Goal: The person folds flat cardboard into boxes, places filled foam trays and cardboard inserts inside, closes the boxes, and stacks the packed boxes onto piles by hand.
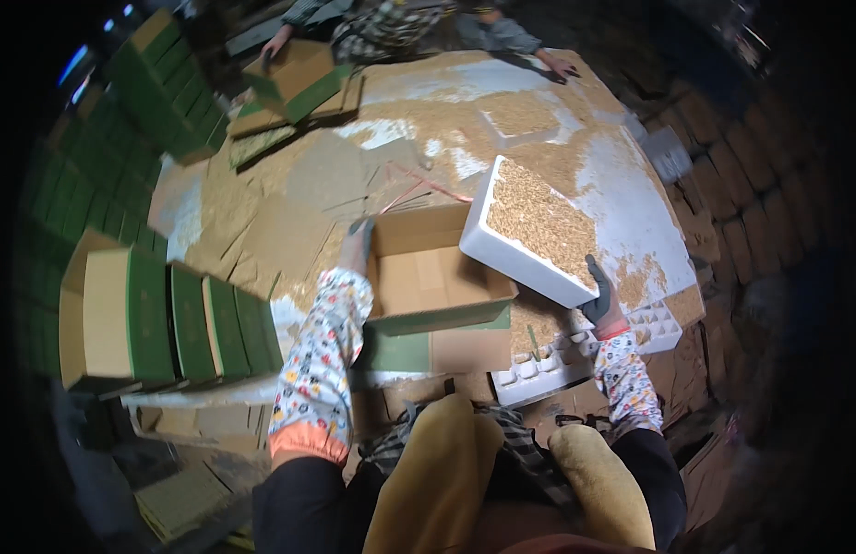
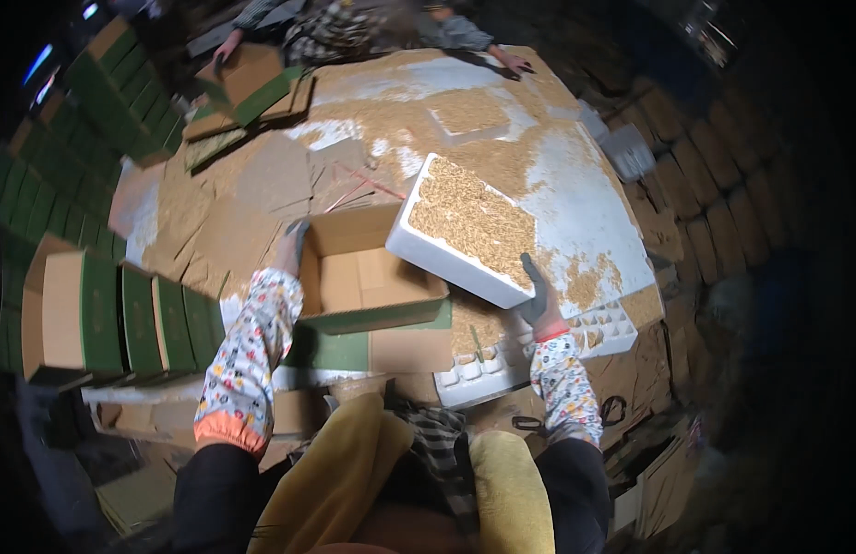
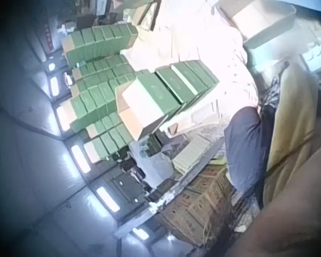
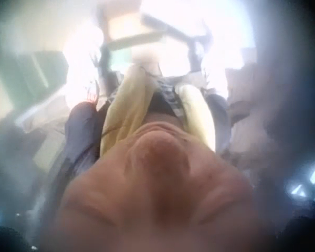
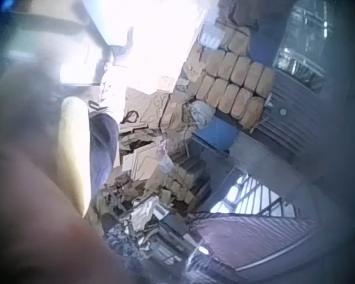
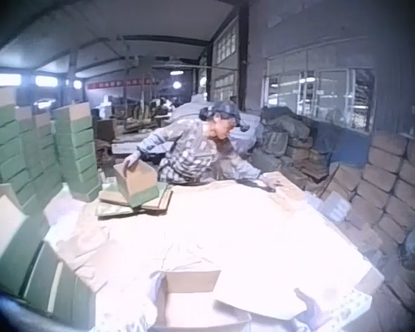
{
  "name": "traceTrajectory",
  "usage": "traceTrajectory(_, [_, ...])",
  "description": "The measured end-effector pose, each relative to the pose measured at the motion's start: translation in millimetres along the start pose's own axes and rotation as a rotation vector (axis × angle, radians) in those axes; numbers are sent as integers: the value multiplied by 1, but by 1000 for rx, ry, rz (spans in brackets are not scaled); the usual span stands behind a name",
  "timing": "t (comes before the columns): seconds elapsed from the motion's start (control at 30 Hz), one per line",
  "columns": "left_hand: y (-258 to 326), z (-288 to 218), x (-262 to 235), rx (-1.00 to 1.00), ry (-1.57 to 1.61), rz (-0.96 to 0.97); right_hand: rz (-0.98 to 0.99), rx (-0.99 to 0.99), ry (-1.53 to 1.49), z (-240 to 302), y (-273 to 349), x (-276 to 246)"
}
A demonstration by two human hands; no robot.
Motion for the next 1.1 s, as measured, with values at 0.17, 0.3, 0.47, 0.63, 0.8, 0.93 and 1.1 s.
traceTrajectory(0.17, [7, -17, 68, -140, 244, -70, 398, -47, -151, 97, -97, 11])
traceTrajectory(0.3, [14, 5, 41, -307, 495, 306, 553, 147, -134, 113, -105, 73])
traceTrajectory(0.47, [16, 1, -123, -133, -752, -802, 397, 698, -323, 42, -31, 142])
traceTrajectory(0.63, [-12, 46, -203, -547, -539, -1083, -12, 542, -311, 105, -42, 142])
traceTrajectory(0.8, [-26, 3, -185, -126, -257, -1102, 272, 241, 121, 141, -65, 147])
traceTrajectory(0.93, [-21, -54, -173, 147, -905, -1072, 86, 36, 135, 139, -72, 137])
traceTrajectory(1.1, [86, -159, 12, 724, -1063, 148, -258, -6, -144, 191, -105, 86])
Point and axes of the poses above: each hand's wrist, its own y-axis away from the middle knuckle, its own x-axis out of the palm, z = x × y, the point moved 3 cm from there along -y, towards the middle knuckle, and after that the axes turned 3 degrees about -x, right-handed, at the moved point
